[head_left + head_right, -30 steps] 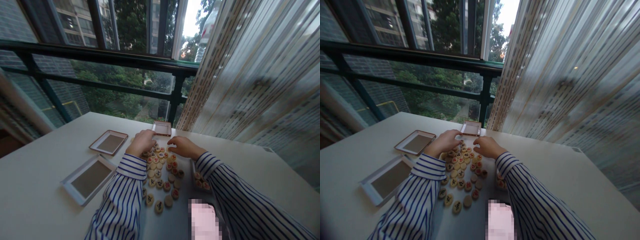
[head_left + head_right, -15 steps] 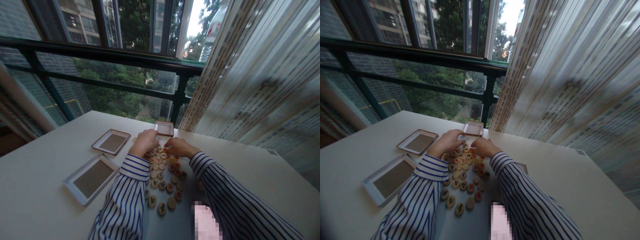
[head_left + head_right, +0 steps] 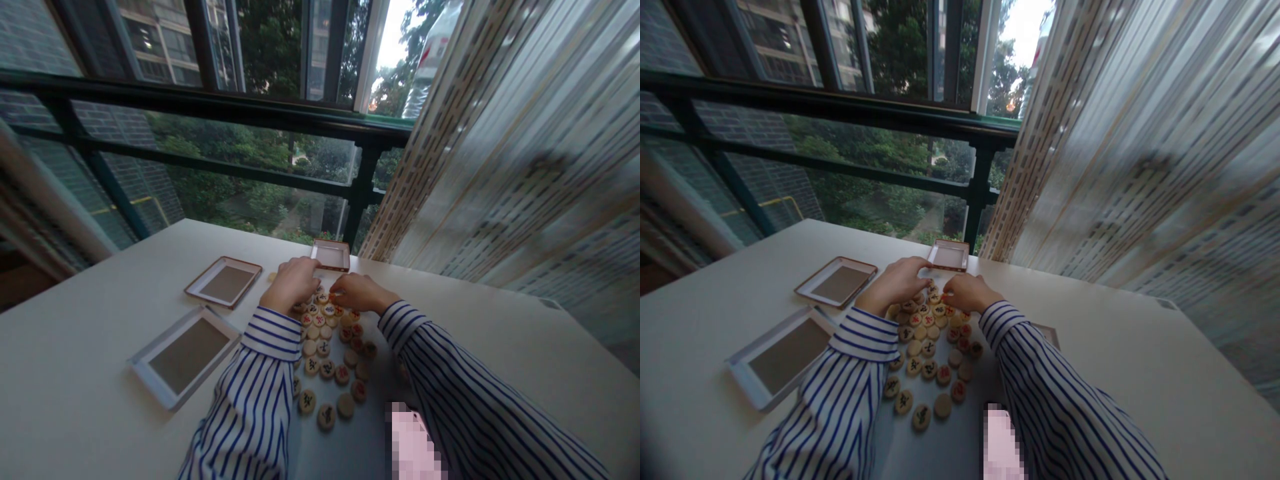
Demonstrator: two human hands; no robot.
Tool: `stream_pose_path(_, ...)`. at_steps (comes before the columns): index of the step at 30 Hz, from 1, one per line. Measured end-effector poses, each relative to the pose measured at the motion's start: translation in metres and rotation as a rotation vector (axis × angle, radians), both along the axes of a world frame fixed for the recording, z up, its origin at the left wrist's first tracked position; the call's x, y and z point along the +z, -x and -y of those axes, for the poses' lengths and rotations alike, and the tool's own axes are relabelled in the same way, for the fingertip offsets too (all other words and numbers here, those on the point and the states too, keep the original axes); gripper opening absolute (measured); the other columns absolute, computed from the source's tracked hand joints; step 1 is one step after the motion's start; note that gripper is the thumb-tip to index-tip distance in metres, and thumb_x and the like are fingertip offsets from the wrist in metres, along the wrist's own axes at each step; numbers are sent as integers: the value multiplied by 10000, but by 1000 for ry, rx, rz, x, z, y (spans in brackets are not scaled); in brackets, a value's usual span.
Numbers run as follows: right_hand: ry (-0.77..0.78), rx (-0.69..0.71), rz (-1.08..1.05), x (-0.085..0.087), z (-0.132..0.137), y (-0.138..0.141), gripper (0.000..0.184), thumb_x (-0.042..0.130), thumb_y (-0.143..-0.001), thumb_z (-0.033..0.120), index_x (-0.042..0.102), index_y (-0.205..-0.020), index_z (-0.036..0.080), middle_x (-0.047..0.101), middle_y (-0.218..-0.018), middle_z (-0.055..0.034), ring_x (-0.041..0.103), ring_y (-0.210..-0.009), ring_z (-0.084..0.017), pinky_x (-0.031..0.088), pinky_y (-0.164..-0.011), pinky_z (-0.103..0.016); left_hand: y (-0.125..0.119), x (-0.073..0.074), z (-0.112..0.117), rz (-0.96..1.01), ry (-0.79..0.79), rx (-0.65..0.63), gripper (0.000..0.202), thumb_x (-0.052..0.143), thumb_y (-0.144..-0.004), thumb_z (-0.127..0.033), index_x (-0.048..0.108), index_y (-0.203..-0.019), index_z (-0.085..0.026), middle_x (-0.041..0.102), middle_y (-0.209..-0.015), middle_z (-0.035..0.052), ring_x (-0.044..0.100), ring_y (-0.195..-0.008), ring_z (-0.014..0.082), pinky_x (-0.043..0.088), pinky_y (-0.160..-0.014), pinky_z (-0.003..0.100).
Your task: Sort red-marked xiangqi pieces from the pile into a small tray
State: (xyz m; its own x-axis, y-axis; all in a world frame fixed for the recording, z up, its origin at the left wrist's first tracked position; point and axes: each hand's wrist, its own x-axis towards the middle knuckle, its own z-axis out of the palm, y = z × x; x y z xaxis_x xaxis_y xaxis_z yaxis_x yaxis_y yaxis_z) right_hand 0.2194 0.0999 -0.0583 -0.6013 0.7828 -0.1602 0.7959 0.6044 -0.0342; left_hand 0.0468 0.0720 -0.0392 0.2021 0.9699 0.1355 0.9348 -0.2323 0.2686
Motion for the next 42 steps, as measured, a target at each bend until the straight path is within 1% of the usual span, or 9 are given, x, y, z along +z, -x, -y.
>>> stream_pose_path(7, 11, 3, 5, 3, 2, 1, 336, 460, -798, 401, 662, -1029, 263, 649, -1089, -77, 577, -980, -230, 411, -732, -307, 0, -1, 0, 9, 0, 0, 380, 524, -774, -300, 593, -1133, -195, 604, -1187, 108, 542, -1101, 258, 399, -924, 348)
stream_pose_path(13, 17, 0, 3, 2, 0, 0, 339, 502, -770, 394, 663, -1037, 260, 644, -1105, -74, 571, -1004, -230, 412, -738, -293, -1, 0, 0, 7, 21, 12, 377, 531, -769, -305, 592, -1130, -215, 592, -1212, 91, 533, -1116, 244, 390, -934, 335)
stream_pose_path(20, -13, 14, -1, -1, -2, -2, 327, 492, -778, 382, 669, -1023, 258, 657, -1080, -67, 583, -979, -219, 410, -728, -283, -1, 0, 1, 4, -9, -5, 394, 509, -772, -294, 588, -1140, -181, 602, -1189, 114, 540, -1103, 258, 397, -935, 353)
stream_pose_path(25, -84, 12, -13, -2, 0, -4, 333, 471, -794, 409, 671, -1005, 247, 672, -1029, -78, 593, -959, -234, 407, -750, -310, 0, 1, 0, 8, -13, -14, 389, 504, -776, -296, 591, -1140, -189, 609, -1179, 105, 546, -1095, 253, 399, -934, 353)
stream_pose_path(29, -161, 6, -37, 2, 5, -6, 353, 466, -809, 426, 649, -1031, 221, 665, -1036, -94, 584, -979, -245, 387, -804, -338, 0, 1, 0, 15, -36, -20, 382, 495, -782, -294, 596, -1134, -187, 616, -1168, 100, 550, -1091, 249, 402, -931, 349)
stream_pose_path(35, -256, 15, -78, 11, 16, -11, 310, 447, -837, 382, 624, -1011, 196, 661, -1031, -87, 578, -964, -223, 355, -815, -331, -1, 1, 0, 12, -48, -22, 378, 482, -795, -298, 591, -1138, -181, 619, -1163, 97, 552, -1086, 255, 406, -929, 356)
stream_pose_path(38, -305, 23, -93, 15, 22, -16, 277, 462, -834, 363, 621, -981, 190, 666, -1011, -78, 582, -952, -225, 345, -818, -343, -3, 2, 0, 17, -65, -9, 371, 476, -799, -284, 594, -1133, -172, 625, -1152, 100, 562, -1072, 261, 414, -920, 365)
stream_pose_path(42, -388, 43, -129, 20, 30, -26, 250, 490, -827, 351, 617, -964, 186, 677, -961, -65, 596, -915, -219, 346, -807, -336, -7, 3, 1, 55, -83, -24, 365, 467, -806, -263, 596, -1129, -153, 628, -1150, 106, 564, -1077, 248, 407, -932, 349)
